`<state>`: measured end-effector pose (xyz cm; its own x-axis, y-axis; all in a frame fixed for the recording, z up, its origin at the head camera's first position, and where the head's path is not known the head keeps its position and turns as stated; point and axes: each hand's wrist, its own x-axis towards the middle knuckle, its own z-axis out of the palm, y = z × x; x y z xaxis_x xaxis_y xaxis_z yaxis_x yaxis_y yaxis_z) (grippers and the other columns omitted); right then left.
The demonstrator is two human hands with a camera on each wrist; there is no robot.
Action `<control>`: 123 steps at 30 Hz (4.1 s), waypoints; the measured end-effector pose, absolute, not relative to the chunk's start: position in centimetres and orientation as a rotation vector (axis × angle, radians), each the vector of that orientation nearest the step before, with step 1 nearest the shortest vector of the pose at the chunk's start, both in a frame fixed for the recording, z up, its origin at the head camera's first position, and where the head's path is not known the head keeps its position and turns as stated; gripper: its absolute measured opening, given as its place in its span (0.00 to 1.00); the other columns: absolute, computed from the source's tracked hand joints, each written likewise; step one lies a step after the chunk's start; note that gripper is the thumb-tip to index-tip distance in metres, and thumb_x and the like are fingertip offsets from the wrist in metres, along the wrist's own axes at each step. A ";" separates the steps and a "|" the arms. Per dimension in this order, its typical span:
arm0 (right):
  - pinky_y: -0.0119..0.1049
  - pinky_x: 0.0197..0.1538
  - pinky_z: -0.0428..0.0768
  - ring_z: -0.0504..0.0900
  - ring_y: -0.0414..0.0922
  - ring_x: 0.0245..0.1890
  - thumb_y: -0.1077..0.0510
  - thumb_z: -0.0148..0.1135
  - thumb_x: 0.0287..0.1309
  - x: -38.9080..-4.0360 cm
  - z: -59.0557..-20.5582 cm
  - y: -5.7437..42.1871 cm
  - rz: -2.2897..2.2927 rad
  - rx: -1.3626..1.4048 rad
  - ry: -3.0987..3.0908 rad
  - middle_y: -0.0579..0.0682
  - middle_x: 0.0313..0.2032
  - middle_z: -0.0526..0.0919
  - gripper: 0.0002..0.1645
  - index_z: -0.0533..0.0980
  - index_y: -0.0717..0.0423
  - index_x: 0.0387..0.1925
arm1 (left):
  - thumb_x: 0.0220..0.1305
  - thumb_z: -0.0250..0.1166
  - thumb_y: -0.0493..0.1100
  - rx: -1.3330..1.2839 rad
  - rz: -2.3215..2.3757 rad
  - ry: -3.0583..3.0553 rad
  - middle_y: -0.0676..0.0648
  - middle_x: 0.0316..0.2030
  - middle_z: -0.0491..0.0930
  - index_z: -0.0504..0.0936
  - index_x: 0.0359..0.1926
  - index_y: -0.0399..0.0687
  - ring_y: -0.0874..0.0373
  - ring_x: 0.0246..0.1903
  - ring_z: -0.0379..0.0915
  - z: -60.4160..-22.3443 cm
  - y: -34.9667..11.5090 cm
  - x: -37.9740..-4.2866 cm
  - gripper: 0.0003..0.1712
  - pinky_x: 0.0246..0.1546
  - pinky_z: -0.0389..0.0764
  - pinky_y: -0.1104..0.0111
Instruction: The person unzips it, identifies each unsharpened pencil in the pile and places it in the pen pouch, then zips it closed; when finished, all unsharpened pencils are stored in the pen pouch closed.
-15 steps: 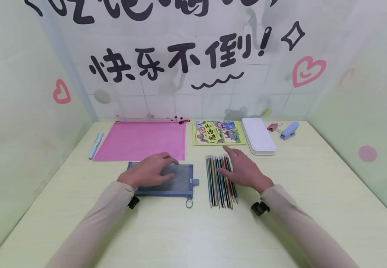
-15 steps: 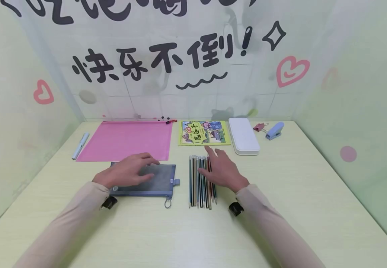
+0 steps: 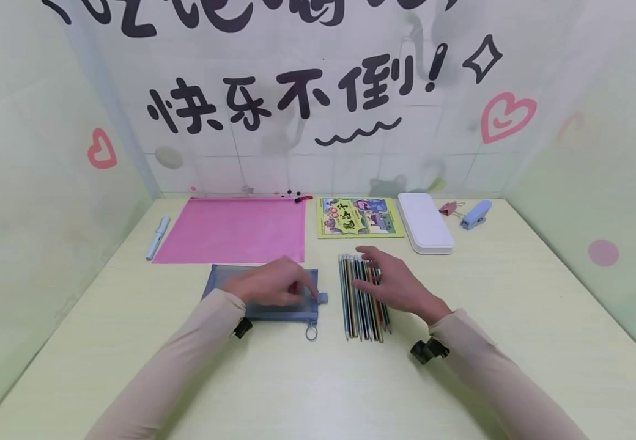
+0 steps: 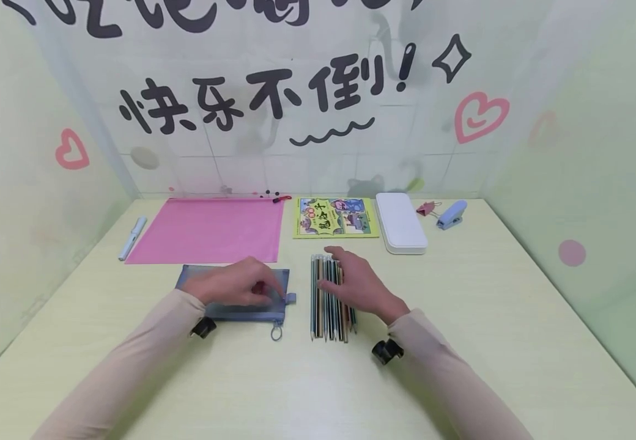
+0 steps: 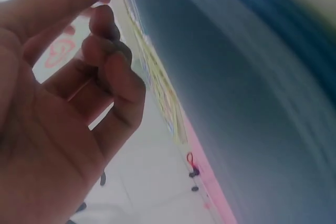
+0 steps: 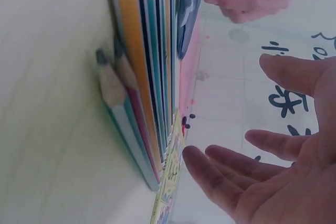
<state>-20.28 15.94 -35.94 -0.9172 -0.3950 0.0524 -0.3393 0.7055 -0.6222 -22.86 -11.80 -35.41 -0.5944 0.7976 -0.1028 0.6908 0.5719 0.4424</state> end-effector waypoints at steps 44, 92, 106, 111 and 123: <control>0.37 0.49 0.82 0.84 0.46 0.48 0.52 0.62 0.68 -18.9 -35.4 12.0 -1.470 -0.714 2.508 0.52 0.48 0.87 0.17 0.80 0.55 0.53 | 0.59 0.70 0.33 1.359 0.853 2.530 0.55 0.39 0.85 0.85 0.38 0.54 0.60 0.47 0.78 -30.0 -10.6 -26.3 0.11 0.57 0.79 0.61; 0.38 0.45 0.75 0.86 0.43 0.30 0.58 0.68 0.62 -18.0 -34.7 9.1 -2.067 -0.476 2.426 0.60 0.35 0.89 0.08 0.85 0.60 0.40 | 0.69 0.62 0.34 0.948 1.703 2.466 0.52 0.47 0.85 0.87 0.46 0.47 0.55 0.44 0.77 -30.8 -13.9 -27.1 0.10 0.47 0.76 0.65; 0.34 0.40 0.78 0.85 0.43 0.28 0.61 0.70 0.58 -15.2 -34.9 10.4 -1.796 -0.576 2.463 0.56 0.33 0.87 0.04 0.85 0.58 0.35 | 0.70 0.62 0.37 0.737 1.818 2.559 0.50 0.53 0.82 0.87 0.49 0.50 0.59 0.54 0.74 -30.1 -15.8 -27.3 0.11 0.53 0.74 0.67; 0.33 0.36 0.80 0.85 0.42 0.27 0.61 0.70 0.58 -14.0 -35.5 10.9 -1.724 -0.637 2.387 0.56 0.34 0.85 0.04 0.84 0.59 0.34 | 0.70 0.62 0.36 0.792 1.928 2.534 0.54 0.50 0.84 0.88 0.48 0.47 0.57 0.47 0.75 -29.9 -16.5 -27.6 0.11 0.47 0.75 0.72; 0.36 0.43 0.84 0.82 0.37 0.39 0.59 0.63 0.66 -13.4 -35.9 10.3 -1.633 -0.848 2.443 0.47 0.39 0.87 0.05 0.83 0.51 0.40 | 0.71 0.61 0.37 0.837 1.882 2.502 0.50 0.51 0.84 0.88 0.48 0.49 0.56 0.46 0.74 -29.5 -15.6 -27.0 0.11 0.49 0.72 0.68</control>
